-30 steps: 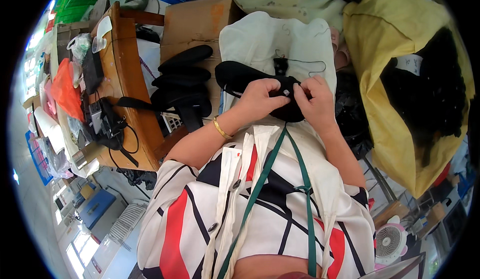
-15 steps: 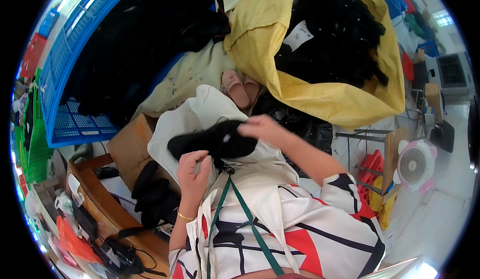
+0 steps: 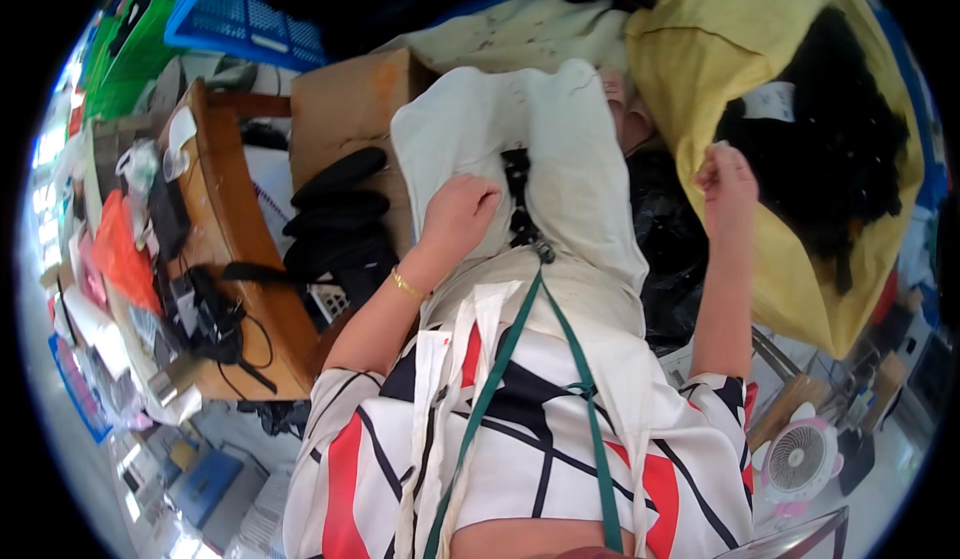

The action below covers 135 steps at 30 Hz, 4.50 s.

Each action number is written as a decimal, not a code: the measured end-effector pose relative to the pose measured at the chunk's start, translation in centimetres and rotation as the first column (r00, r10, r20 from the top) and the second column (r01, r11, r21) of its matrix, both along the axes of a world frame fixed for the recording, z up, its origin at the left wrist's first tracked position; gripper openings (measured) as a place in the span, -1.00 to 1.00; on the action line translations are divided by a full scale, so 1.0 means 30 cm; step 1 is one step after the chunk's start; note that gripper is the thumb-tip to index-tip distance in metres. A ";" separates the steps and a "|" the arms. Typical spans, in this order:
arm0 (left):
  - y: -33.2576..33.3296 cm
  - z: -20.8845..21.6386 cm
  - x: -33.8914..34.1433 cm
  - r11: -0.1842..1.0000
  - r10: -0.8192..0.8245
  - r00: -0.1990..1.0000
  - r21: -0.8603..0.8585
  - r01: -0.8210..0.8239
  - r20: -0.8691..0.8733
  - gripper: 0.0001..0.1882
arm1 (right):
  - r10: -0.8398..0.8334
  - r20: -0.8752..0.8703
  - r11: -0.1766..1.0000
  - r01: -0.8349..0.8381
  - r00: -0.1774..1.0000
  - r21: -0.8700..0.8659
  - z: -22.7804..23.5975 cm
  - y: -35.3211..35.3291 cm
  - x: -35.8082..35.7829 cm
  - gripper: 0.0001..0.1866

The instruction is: The person sits at a workbench and sews black shoe insoles using a needle and thread. They repeatedly insert the needle into the insole, pull the thread through, and tie off the stitches. The person handles multiple insoles, picking them up from a pile and placing them back down after sewing.

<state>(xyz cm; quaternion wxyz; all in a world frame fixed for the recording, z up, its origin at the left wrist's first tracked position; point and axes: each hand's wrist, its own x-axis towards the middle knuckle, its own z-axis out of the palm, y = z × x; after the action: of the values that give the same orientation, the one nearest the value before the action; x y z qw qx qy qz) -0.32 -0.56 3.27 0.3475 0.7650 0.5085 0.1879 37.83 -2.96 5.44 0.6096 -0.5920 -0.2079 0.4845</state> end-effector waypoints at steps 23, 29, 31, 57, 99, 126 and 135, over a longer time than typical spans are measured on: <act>0.197 -0.064 -0.140 0.890 0.441 0.740 0.353 -0.288 -0.508 -0.73 | 0.170 0.929 0.972 -0.212 0.328 -0.103 -0.121 -0.024 -0.320 -0.82; 0.164 -0.100 -0.219 0.890 0.397 0.843 0.377 -0.256 -0.363 -0.69 | 0.343 0.798 0.929 -0.303 0.495 -0.211 -0.217 -0.011 -0.276 -0.88; 0.196 -0.024 -0.248 0.854 0.463 0.818 0.420 -0.308 -0.341 -0.70 | 0.296 0.812 0.943 -0.291 0.502 -0.163 -0.190 -0.003 -0.257 -0.88; 0.055 -0.035 0.039 0.881 -0.358 0.919 0.267 0.391 -0.163 -0.82 | 0.504 0.755 0.765 -0.623 0.419 -0.165 -0.017 -0.006 -0.454 -0.88; 0.041 0.102 -0.021 0.462 0.594 0.668 -0.870 0.171 0.447 -0.76 | 0.490 -0.073 0.871 -0.491 0.869 0.004 -0.005 -0.001 -0.634 -0.75; -0.010 0.079 -0.001 0.247 0.906 0.300 -0.949 0.195 0.298 -0.67 | 0.734 0.679 0.503 -0.649 -0.029 -0.571 -0.036 -0.038 -0.590 -0.65; 0.000 0.087 -0.014 0.188 0.939 0.243 -0.954 0.235 0.244 -0.67 | 0.928 0.372 0.247 -0.758 0.006 -0.604 -0.045 -0.005 -0.524 -0.66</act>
<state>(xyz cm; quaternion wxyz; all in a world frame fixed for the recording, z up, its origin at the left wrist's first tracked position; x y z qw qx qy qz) -0.74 -0.55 5.89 0.8289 -0.0233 0.4457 0.3372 22.12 -3.12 4.10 -0.0104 -0.5372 -0.6690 0.5135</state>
